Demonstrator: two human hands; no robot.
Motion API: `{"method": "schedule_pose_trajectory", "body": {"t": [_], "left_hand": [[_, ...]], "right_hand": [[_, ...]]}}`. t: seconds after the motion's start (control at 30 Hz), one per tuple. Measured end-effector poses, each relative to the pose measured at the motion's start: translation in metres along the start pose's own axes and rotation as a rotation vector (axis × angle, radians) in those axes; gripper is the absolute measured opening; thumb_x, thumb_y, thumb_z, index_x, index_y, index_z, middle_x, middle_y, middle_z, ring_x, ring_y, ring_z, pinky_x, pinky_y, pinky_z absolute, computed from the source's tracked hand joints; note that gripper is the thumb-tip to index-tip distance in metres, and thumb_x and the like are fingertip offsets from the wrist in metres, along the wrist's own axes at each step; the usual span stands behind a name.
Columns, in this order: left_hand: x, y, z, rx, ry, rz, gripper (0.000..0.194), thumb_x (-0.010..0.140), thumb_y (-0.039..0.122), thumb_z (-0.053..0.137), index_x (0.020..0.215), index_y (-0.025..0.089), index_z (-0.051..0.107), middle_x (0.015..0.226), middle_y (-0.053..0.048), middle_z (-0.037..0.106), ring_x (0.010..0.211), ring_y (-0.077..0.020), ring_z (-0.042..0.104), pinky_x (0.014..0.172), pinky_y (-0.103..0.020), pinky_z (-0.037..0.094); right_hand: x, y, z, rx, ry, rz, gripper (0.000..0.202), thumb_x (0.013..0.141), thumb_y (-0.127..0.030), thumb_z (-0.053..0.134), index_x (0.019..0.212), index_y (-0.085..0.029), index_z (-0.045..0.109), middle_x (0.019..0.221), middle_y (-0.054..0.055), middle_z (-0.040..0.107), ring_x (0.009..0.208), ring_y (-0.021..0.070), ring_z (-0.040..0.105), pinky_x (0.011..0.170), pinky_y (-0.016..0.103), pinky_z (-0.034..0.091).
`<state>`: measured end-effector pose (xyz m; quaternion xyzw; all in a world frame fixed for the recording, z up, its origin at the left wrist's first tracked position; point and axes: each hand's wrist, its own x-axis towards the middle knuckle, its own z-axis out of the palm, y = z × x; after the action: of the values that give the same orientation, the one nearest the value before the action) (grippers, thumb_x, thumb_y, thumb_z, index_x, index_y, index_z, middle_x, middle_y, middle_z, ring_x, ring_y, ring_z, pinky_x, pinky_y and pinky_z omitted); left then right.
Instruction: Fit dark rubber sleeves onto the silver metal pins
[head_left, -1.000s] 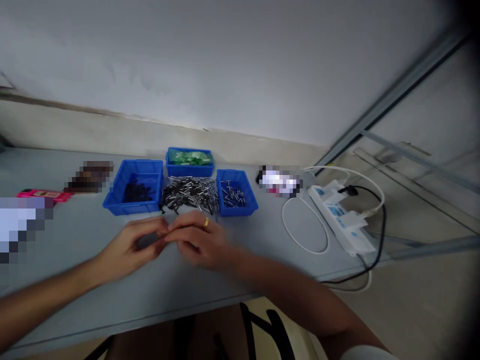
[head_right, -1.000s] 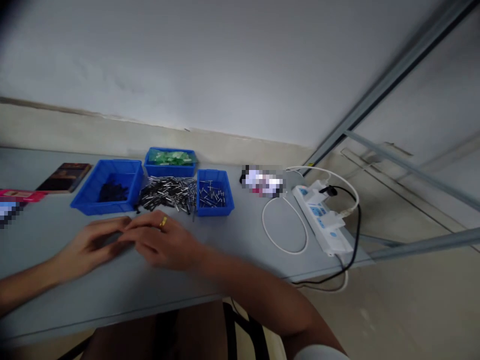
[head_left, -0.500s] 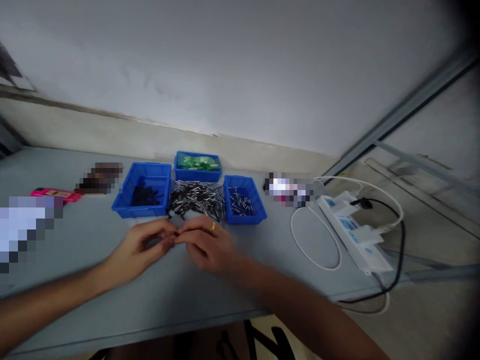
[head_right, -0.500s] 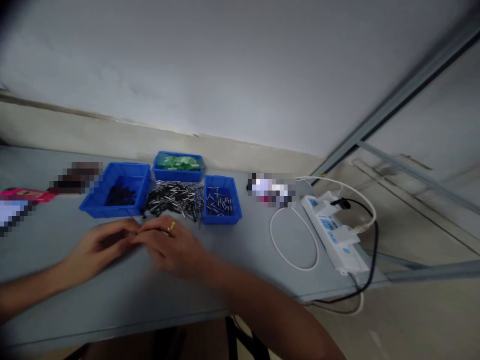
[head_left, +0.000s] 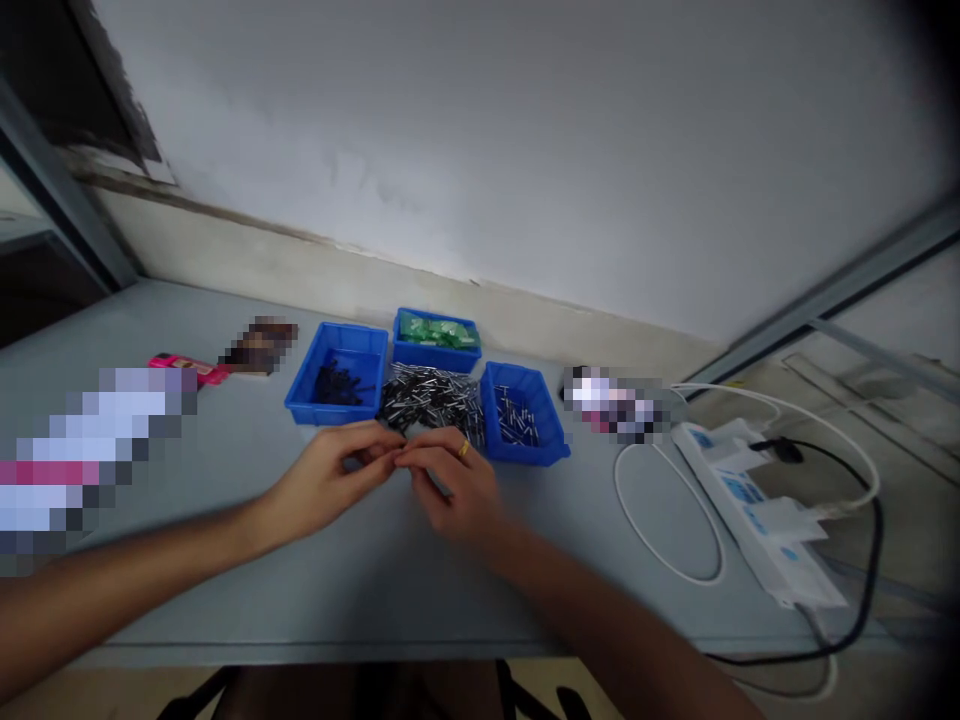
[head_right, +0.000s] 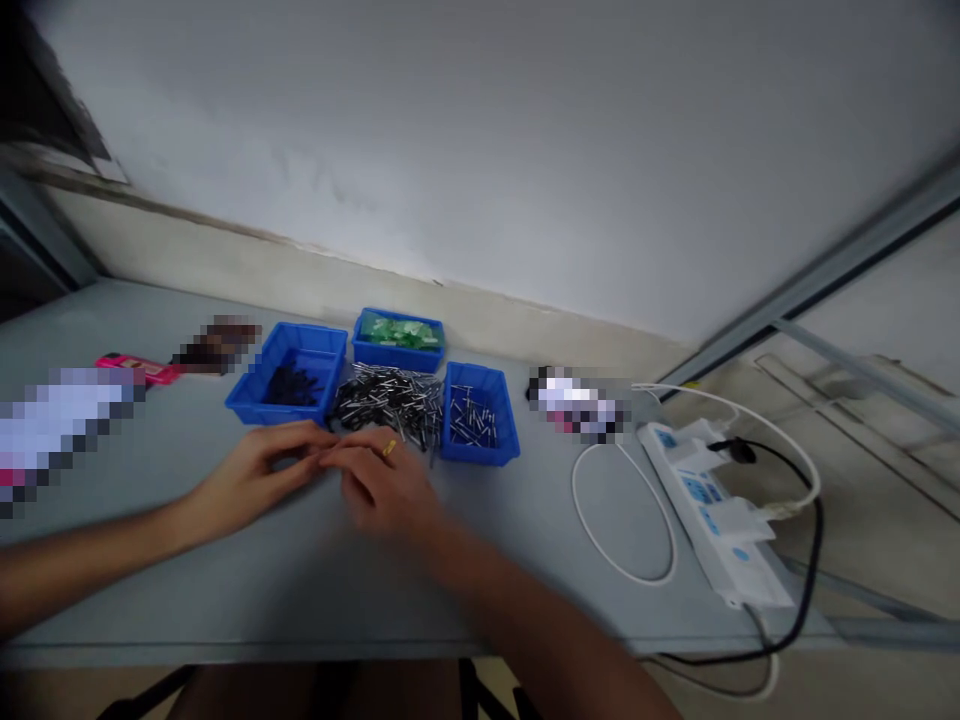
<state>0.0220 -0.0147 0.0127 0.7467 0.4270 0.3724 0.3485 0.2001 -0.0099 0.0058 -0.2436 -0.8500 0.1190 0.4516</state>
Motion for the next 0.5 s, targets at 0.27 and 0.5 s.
{"method": "schedule_pose_trajectory", "body": {"t": [0.27,0.5], "left_hand": [[0.0002,0.0006,-0.0013,-0.015,0.059,-0.003,0.022,0.084,0.028,0.050,0.091,0.016,0.067,0.090,-0.004,0.067,0.082,-0.0151,0.060,0.069,-0.023,0.048],[0.0015,-0.0022,-0.0029,0.070,0.066,-0.001,0.024,0.083,0.027,0.051,0.099,0.016,0.065,0.093,-0.006,0.068,0.084,-0.0171,0.061,0.072,-0.027,0.049]], "right_hand": [[0.0015,-0.0013,-0.0018,0.033,-0.008,0.022,0.026,0.079,-0.006,0.049,0.100,-0.021,0.056,0.100,0.006,0.060,0.095,0.0149,0.057,0.084,0.032,0.049],[-0.0013,-0.0001,-0.0061,-0.027,-0.048,-0.013,0.027,0.081,-0.009,0.048,0.103,-0.021,0.054,0.103,0.005,0.061,0.097,0.0148,0.057,0.086,0.033,0.048]]}}
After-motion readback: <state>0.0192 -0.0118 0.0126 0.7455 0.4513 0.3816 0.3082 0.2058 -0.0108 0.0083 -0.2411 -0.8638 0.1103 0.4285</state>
